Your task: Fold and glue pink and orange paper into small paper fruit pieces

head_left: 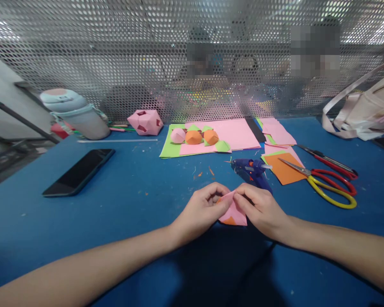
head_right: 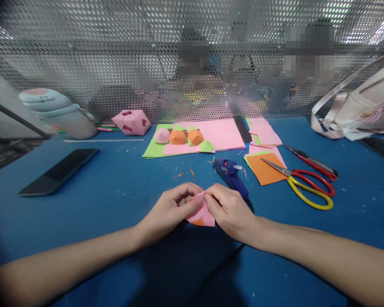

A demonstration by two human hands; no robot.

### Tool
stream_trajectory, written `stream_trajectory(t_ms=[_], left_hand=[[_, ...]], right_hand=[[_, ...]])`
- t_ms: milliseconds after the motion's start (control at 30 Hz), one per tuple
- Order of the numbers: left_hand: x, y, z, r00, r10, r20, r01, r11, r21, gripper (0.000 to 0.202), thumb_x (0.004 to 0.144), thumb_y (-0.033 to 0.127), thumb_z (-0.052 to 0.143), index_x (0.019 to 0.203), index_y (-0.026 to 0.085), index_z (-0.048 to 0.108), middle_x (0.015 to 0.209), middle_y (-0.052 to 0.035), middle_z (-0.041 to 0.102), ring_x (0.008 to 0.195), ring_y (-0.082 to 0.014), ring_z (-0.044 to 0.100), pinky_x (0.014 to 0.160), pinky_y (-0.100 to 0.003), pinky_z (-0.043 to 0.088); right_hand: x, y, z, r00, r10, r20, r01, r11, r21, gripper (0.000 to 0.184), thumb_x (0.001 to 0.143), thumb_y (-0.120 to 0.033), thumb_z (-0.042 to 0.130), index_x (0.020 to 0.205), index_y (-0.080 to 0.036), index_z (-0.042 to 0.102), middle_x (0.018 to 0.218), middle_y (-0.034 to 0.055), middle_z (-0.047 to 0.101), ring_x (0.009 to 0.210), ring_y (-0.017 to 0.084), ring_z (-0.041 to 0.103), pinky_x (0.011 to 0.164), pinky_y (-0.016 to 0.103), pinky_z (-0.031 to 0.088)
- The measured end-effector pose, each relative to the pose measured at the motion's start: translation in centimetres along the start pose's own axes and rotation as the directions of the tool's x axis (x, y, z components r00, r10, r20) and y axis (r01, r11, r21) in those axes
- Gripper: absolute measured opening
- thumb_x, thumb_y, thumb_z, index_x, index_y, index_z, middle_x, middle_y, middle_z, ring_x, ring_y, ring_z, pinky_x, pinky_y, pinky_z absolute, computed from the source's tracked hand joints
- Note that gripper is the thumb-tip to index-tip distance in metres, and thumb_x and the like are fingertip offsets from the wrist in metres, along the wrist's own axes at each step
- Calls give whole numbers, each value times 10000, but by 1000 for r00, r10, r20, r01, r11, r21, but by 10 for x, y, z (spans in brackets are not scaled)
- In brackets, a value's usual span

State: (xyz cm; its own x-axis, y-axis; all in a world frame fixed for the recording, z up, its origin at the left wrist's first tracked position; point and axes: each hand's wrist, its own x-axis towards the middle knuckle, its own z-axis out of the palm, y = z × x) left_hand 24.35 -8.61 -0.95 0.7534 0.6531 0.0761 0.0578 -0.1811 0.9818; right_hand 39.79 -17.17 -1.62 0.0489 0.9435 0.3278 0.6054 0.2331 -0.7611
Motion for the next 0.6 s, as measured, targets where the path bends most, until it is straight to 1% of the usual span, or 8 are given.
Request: stream_trajectory(t_ms=[67, 167, 233, 267, 333, 433, 533, 600], left_hand=[[0, 0, -1, 1000, -2, 4, 2, 1000, 17, 167, 831, 304, 577, 779, 150, 612, 805, -38, 623, 757, -145, 554, 701, -252, 436], [0, -1, -4, 995, -24, -94, 24, 1000, -3, 197, 832, 335, 574, 772, 151, 610, 793, -32, 623, 747, -147, 557, 694, -254, 439], [1, -3, -6, 983, -67, -172, 55, 996, -74, 205, 831, 355, 573, 799, 154, 593, 782, -21, 615, 716, -138, 557, 667, -249, 440], [2, -5, -7, 977, -81, -198, 58, 991, -116, 207, 832, 361, 573, 812, 155, 580, 784, -18, 613, 704, -133, 555, 655, -246, 438], [4, -9, -8, 970, -88, -227, 44, 980, -194, 200, 836, 357, 574, 829, 158, 549, 786, -10, 607, 681, -118, 546, 632, -234, 428], [7, -13, -9, 966, -80, -244, 12, 963, -269, 179, 840, 330, 581, 844, 165, 511, 759, 14, 581, 638, -89, 514, 602, -212, 403], [9, -13, -9, 965, -82, -249, 12, 962, -271, 162, 846, 309, 574, 864, 173, 489, 752, 25, 563, 641, -86, 516, 613, -217, 408], [9, -12, -9, 956, -91, -278, 28, 974, -223, 156, 840, 298, 575, 851, 173, 482, 747, 25, 561, 647, -93, 527, 619, -225, 418]], right_hand=[[0, -1, -1, 1000, -23, 13, 23, 1000, 15, 185, 927, -205, 431, 793, -181, 556, 757, 2, 565, 700, 113, 527, 658, 242, 415], [-1, -3, -2, 1000, -5, -10, 5, 998, 68, 164, 943, -231, 412, 974, -198, 569, 852, 20, 605, 811, 129, 573, 737, 257, 447], [-2, -2, -2, 999, 35, -27, -31, 992, 124, 197, 957, -238, 380, 1077, -203, 532, 795, 6, 613, 776, 124, 595, 735, 260, 463], [-2, -1, -2, 998, 54, -29, -49, 988, 148, 205, 963, -241, 366, 1086, -200, 525, 740, -7, 605, 726, 117, 598, 713, 257, 469], [-3, 0, -2, 997, 70, -32, -63, 983, 174, 206, 967, -241, 359, 1046, -192, 543, 662, -27, 586, 641, 104, 589, 673, 247, 474], [-3, 1, -1, 997, 51, -50, -43, 988, 148, 188, 948, -232, 412, 941, -187, 595, 652, -27, 591, 625, 96, 589, 661, 239, 472], [-2, -2, -2, 998, 39, -48, -33, 992, 123, 180, 919, -236, 475, 831, -184, 624, 641, -23, 585, 610, 98, 582, 637, 239, 464], [-2, -3, -3, 997, 65, -32, -59, 987, 148, 225, 911, -273, 493, 740, -178, 604, 637, -15, 583, 606, 103, 581, 618, 239, 462]])
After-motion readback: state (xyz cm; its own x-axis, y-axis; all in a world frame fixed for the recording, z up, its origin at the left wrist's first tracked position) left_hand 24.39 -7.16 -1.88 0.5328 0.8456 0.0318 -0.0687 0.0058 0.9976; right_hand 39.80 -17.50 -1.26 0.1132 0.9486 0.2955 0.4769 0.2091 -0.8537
